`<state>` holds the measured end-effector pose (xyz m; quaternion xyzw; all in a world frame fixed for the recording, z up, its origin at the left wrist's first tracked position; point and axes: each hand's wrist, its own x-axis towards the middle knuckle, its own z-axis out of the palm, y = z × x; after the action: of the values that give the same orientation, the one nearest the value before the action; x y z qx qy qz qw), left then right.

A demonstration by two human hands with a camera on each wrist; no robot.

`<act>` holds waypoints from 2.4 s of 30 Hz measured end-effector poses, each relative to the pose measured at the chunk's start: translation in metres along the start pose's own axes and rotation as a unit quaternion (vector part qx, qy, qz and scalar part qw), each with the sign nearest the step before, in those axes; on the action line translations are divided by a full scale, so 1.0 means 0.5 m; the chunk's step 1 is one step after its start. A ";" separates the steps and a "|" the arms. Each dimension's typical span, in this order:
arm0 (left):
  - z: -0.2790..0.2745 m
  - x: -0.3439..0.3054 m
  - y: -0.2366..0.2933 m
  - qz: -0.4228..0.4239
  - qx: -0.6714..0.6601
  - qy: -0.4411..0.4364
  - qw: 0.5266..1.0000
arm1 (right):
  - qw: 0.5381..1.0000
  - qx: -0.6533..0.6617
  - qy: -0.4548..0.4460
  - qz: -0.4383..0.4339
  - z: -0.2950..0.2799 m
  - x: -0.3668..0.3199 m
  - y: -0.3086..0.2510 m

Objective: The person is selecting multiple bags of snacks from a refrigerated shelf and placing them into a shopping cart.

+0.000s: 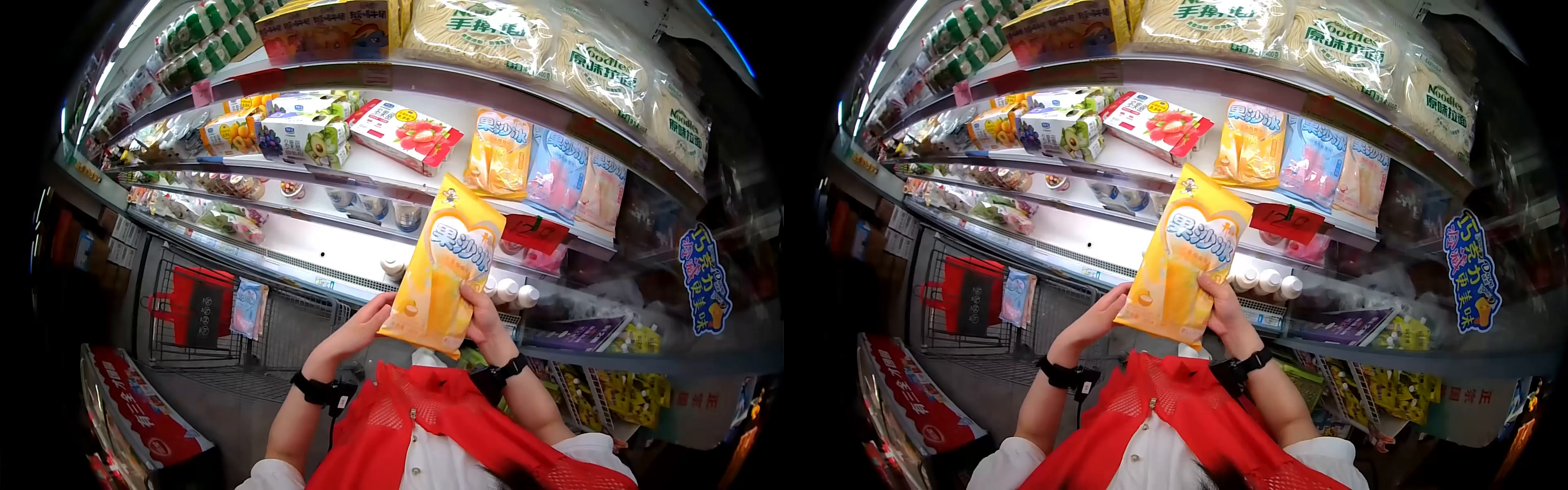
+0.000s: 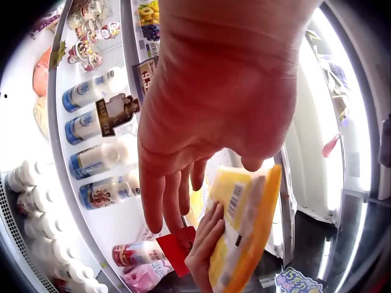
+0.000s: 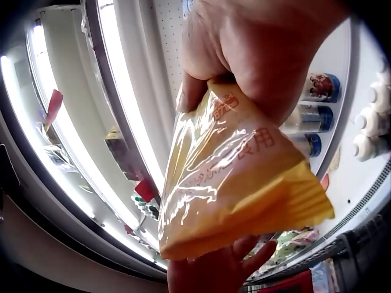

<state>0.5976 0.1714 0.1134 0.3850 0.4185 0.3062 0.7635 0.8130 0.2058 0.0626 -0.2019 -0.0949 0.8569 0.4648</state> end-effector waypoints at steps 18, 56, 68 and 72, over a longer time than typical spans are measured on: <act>-0.067 -0.794 -0.361 0.042 -0.022 0.392 0.919 | 0.920 -0.167 -0.131 0.328 0.228 -0.222 0.730; -1.069 -0.543 -0.380 -0.094 0.003 0.295 0.951 | 0.879 -0.174 0.390 0.211 -0.147 0.353 1.226; -1.357 -0.272 -0.737 -0.085 0.431 0.318 0.840 | 0.877 -0.364 0.299 0.097 -0.308 0.447 1.181; -1.306 -0.270 -0.708 -0.082 0.531 0.356 0.765 | 0.907 -0.267 0.296 0.132 -0.346 0.512 1.187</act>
<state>0.0155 0.0988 -0.3615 0.5570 0.7855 0.0865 0.2555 0.3136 0.0889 -0.3670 -0.5736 -0.1506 0.7540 0.2825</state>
